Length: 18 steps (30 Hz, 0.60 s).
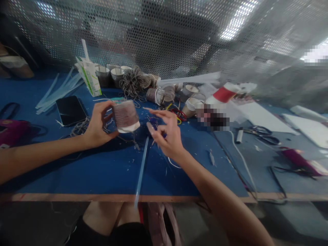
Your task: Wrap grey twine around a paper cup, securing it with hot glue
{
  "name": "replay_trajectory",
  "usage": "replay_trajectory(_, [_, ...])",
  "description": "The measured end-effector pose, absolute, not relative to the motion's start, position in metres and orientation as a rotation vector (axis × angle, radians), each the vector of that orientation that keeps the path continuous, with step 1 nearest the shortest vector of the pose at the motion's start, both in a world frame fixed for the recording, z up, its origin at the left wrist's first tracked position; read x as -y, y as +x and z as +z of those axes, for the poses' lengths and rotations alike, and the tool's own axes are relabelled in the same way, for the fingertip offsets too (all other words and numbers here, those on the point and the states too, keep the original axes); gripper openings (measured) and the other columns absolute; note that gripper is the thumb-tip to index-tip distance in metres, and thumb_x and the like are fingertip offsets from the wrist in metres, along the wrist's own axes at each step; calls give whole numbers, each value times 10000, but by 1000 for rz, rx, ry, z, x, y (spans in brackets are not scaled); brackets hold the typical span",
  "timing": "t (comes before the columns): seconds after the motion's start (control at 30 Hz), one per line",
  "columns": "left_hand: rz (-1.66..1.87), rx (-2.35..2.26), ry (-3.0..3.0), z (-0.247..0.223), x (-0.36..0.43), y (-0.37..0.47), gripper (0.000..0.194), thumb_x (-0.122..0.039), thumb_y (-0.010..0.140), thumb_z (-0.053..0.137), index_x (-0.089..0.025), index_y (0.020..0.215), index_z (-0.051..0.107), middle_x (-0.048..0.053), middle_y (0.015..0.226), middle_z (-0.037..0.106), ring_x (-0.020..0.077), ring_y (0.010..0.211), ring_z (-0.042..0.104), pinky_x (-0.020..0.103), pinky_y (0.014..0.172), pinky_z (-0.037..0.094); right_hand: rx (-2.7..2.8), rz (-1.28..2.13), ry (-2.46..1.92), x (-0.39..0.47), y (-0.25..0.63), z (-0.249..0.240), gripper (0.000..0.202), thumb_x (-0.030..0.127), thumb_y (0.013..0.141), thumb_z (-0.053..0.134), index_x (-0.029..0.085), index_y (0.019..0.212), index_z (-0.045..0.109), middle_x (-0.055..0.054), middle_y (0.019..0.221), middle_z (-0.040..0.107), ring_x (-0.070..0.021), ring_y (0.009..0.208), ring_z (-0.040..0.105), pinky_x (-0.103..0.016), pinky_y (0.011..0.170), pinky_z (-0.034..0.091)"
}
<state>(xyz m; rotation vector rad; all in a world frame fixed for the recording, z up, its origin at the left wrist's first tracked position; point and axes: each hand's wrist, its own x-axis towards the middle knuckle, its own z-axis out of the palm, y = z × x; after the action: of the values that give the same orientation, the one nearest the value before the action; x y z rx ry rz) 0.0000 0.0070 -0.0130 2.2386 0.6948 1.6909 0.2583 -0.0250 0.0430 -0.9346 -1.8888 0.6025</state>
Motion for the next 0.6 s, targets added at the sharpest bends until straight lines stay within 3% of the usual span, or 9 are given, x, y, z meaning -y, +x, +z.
replay_trajectory(0.07, [1793,-741,2150,-15,-9,0,851,-515,783,763,-351,1453,265,119,1435,343,304,1359,458,503,1031,549,1973,374,-1081,19,265,54,411,471,886,619,261,1208,473,-122,1328,571,-108,575,574,-320,532,519])
replay_trajectory(0.13, [1835,-795,2075,-16,-11,0,880,-605,780,728,-387,1457,210,113,1477,286,319,1388,429,531,1056,519,2145,94,-1264,14,271,64,523,518,801,684,206,1184,510,-151,1246,594,-230,813,655,-417,715,563])
replay_trajectory(0.2, [1838,-814,2049,-16,-12,0,880,-637,779,708,-401,1457,199,107,1483,271,329,1403,415,548,1077,496,2315,-96,-1416,9,277,70,611,591,728,715,173,1140,546,-169,1156,618,-359,1048,615,-512,867,529])
replay_trajectory(0.23, [1823,-815,2052,-16,-12,0,874,-631,781,710,-403,1457,207,104,1478,275,328,1405,413,547,1084,491,2391,-111,-1464,7,280,72,619,604,715,715,170,1125,553,-167,1123,627,-383,1090,596,-525,897,515])
replay_trajectory(0.37, [1764,-838,2100,-15,-13,-1,851,-580,781,739,-377,1460,268,108,1445,307,319,1386,426,518,1084,503,2619,6,-1515,7,280,68,461,424,739,676,172,1101,539,-144,1083,631,-337,994,646,-465,851,535])
replay_trajectory(0.47, [1775,-858,2110,-14,-14,-1,849,-576,767,756,-346,1450,307,116,1426,321,321,1363,438,522,1074,512,2691,-126,-1649,10,272,65,350,258,724,608,135,1045,545,-183,1064,619,-363,955,663,-458,797,536])
replay_trajectory(0.6, [1797,-866,2116,-14,-15,-1,849,-585,766,753,-319,1441,315,129,1422,334,326,1365,437,534,1085,501,2686,-248,-1786,10,266,64,279,187,745,529,111,1013,543,-233,1065,615,-357,851,667,-442,713,516])
